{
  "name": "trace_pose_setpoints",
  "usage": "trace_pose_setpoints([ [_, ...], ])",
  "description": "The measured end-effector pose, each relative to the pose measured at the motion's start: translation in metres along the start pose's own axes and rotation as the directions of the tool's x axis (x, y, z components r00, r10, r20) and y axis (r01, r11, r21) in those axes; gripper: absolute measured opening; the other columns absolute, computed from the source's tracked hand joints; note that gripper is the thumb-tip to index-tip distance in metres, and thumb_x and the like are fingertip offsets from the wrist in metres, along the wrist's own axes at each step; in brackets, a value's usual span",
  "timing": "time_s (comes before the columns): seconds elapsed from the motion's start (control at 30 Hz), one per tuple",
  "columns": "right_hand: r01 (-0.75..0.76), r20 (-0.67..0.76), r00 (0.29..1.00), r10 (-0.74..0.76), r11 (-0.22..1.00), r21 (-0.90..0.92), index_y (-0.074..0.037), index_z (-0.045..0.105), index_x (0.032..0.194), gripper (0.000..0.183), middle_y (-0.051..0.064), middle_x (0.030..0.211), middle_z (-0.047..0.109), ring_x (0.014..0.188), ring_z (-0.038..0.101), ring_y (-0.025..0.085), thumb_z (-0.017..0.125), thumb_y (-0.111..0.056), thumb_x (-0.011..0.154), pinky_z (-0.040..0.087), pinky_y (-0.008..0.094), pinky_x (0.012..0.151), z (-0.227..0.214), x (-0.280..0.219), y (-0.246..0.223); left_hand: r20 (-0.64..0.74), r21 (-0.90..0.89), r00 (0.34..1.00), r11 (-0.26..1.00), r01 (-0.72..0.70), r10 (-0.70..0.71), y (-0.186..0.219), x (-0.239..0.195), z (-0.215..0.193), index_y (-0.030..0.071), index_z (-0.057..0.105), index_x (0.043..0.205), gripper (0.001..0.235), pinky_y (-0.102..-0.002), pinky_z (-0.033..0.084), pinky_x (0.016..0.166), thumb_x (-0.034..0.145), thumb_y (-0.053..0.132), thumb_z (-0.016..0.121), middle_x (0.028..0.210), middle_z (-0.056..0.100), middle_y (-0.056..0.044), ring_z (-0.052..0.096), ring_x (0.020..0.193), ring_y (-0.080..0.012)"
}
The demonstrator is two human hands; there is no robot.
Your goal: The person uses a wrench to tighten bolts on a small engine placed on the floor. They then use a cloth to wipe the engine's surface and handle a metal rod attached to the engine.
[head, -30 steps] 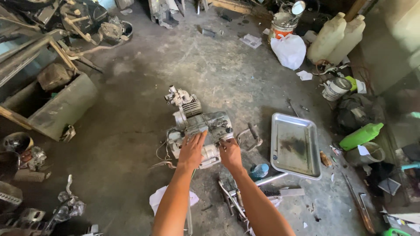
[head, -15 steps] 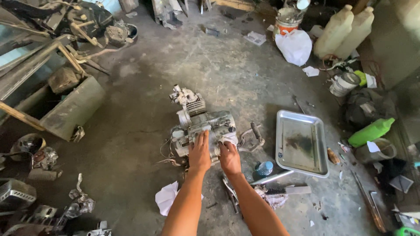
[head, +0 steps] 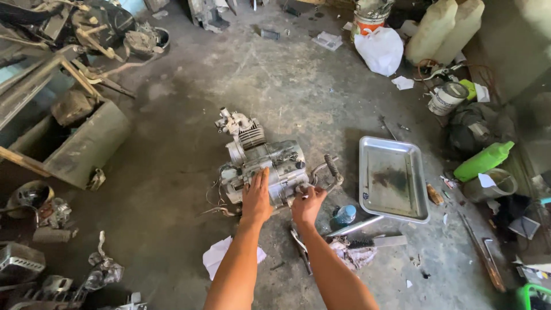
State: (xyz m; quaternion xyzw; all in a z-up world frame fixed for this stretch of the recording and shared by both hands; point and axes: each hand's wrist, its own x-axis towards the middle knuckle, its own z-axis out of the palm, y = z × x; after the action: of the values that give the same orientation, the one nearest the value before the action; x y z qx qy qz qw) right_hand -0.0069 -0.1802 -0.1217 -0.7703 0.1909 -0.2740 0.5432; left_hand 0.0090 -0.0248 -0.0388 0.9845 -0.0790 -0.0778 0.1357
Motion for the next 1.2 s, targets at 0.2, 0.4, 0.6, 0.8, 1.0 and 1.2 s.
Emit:
trace_pose_setpoints([
  [0.2, 0.165, 0.096, 0.984, -0.153, 0.977, -0.132, -0.004, 0.074, 0.089, 0.012, 0.018, 0.085, 0.068, 0.080, 0.073, 0.041, 0.072, 0.001, 0.078, 0.063, 0.042, 0.065, 0.009, -0.020, -0.042, 0.045, -0.070, 0.999, 0.997, 0.011, -0.008, 0.004, -0.005, -0.013, 0.011, 0.003, 0.166, 0.124, -0.052, 0.026, 0.123, 0.075, 0.008, 0.087, 0.169, 0.020, -0.011, 0.019, 0.156, -0.0256],
  [0.4, 0.143, 0.064, 0.988, -0.140, 0.989, -0.045, -0.002, 0.073, 0.098, 0.022, 0.022, 0.093, 0.063, 0.084, 0.068, 0.044, 0.074, 0.004, 0.077, 0.065, 0.039, 0.061, 0.004, -0.013, -0.025, 0.044, -0.030, 0.999, 1.000, -0.001, 0.002, -0.002, 0.003, 0.001, 0.012, 0.003, 0.166, 0.127, -0.052, 0.025, 0.124, 0.073, 0.014, 0.090, 0.169, 0.020, -0.008, 0.017, 0.156, -0.0233],
  [0.6, 0.106, 0.039, 0.994, -0.102, 0.988, -0.115, -0.004, 0.072, 0.095, 0.013, 0.018, 0.090, 0.063, 0.082, 0.069, 0.039, 0.071, -0.003, 0.082, 0.065, 0.035, 0.063, 0.010, -0.019, -0.047, 0.027, -0.077, 0.999, 0.996, -0.042, 0.045, -0.003, -0.005, -0.005, 0.011, 0.002, 0.166, 0.126, -0.053, 0.024, 0.123, 0.073, 0.006, 0.087, 0.170, 0.018, -0.012, 0.018, 0.156, -0.0278],
  [0.8, 0.380, 0.262, 0.909, -0.325, 0.905, -0.194, -0.006, 0.078, 0.098, 0.013, 0.015, 0.100, 0.067, 0.090, 0.071, 0.036, 0.073, -0.012, 0.087, 0.063, 0.041, 0.075, -0.009, -0.026, -0.044, -0.027, 0.003, 0.997, 0.997, -0.072, 0.072, -0.002, -0.010, -0.008, 0.009, 0.005, 0.165, 0.122, -0.052, 0.029, 0.121, 0.073, 0.006, 0.084, 0.167, 0.024, -0.013, 0.027, 0.152, -0.0277],
  [1.0, 0.400, 0.259, 0.905, -0.339, 0.885, -0.240, -0.008, 0.074, 0.089, 0.005, 0.010, 0.102, 0.067, 0.091, 0.071, 0.033, 0.070, -0.010, 0.086, 0.060, 0.040, 0.079, -0.014, -0.021, -0.023, -0.054, 0.008, 0.994, 0.996, -0.093, 0.093, -0.005, -0.011, -0.005, 0.009, 0.010, 0.165, 0.118, -0.051, 0.033, 0.119, 0.072, 0.004, 0.083, 0.168, 0.024, -0.011, 0.025, 0.154, -0.0264],
  [1.2, 0.281, 0.181, 0.948, -0.261, 0.955, -0.096, -0.007, 0.073, 0.094, 0.012, 0.017, 0.094, 0.068, 0.086, 0.071, 0.041, 0.070, -0.002, 0.084, 0.058, 0.046, 0.074, -0.007, -0.020, -0.074, -0.039, -0.008, 0.996, 0.996, -0.085, 0.085, -0.004, -0.012, -0.008, 0.009, 0.011, 0.164, 0.120, -0.053, 0.032, 0.120, 0.070, 0.002, 0.084, 0.168, 0.024, -0.012, 0.025, 0.153, -0.0279],
])
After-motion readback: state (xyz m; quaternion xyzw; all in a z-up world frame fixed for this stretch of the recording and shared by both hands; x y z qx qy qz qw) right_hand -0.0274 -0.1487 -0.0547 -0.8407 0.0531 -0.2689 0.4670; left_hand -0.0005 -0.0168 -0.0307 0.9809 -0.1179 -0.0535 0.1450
